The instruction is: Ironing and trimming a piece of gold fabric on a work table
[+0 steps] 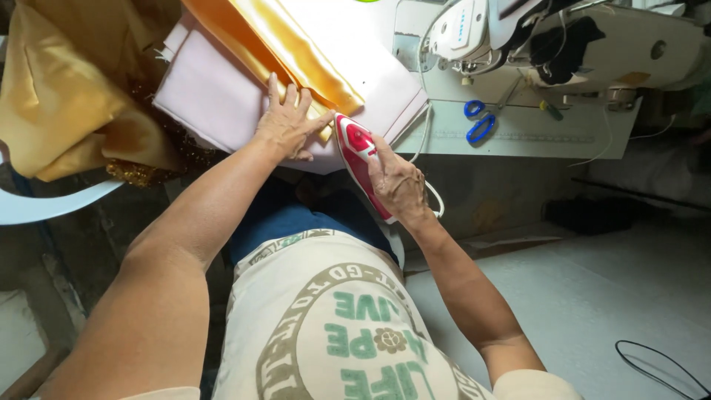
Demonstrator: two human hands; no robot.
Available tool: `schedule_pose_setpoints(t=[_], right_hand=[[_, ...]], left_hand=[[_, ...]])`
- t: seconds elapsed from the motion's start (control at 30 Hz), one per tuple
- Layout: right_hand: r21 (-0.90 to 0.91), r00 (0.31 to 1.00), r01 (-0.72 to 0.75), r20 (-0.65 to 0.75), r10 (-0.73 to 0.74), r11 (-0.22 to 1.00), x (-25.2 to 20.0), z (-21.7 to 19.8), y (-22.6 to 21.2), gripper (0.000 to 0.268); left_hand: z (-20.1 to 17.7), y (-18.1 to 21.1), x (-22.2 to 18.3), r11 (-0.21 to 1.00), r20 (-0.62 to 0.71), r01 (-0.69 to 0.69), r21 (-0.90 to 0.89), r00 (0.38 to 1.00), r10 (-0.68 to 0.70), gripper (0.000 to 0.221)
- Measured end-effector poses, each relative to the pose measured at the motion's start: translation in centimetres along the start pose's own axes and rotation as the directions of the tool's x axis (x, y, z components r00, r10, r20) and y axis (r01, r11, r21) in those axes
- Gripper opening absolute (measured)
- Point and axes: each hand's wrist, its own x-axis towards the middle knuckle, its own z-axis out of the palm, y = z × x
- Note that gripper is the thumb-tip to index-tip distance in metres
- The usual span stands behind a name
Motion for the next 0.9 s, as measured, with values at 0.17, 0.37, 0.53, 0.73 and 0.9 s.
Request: schedule_pose_setpoints(t=[0.17,0.37,0.53,0.73,0.9], right_hand=[[-0.036,0.999,0.002,0.043,0.000,0.999,0.8,0.6,0.1,0.045],[-0.111,0.996,0.078,0.053,-0.072,0.991,2.3,1.2,-0.7,0.046],[-0.195,0.991,0.090,0.116,-0.068,0.977,5.5,1.8,-1.8,0.045],[-0.322,0.986,0.142,0.129,-0.105,0.936,8.1,3.2,-2.3,0.052],[-0.370,0.973,0.229,0.116,-0.200,0.900,8.7,3.2,-2.8,0.049]], left_hand=[[-0.2,0.2,0.0,1.000,-0.016,0.006,0.014,1.000,-0.006,0.101],[2.2,-1.7,0.1,0.999,-0.268,-0.026,-0.041,0.963,0.014,0.093],[3.6,-3.3,0.6,0.995,-0.289,-0.047,-0.082,0.957,0.021,0.085],[2.8,-6.3,0.6,0.997,-0.344,0.064,0.035,0.938,-0.048,0.093],[2.2,-7.7,0.2,0.997,-0.289,0.067,-0.026,0.955,-0.072,0.086]])
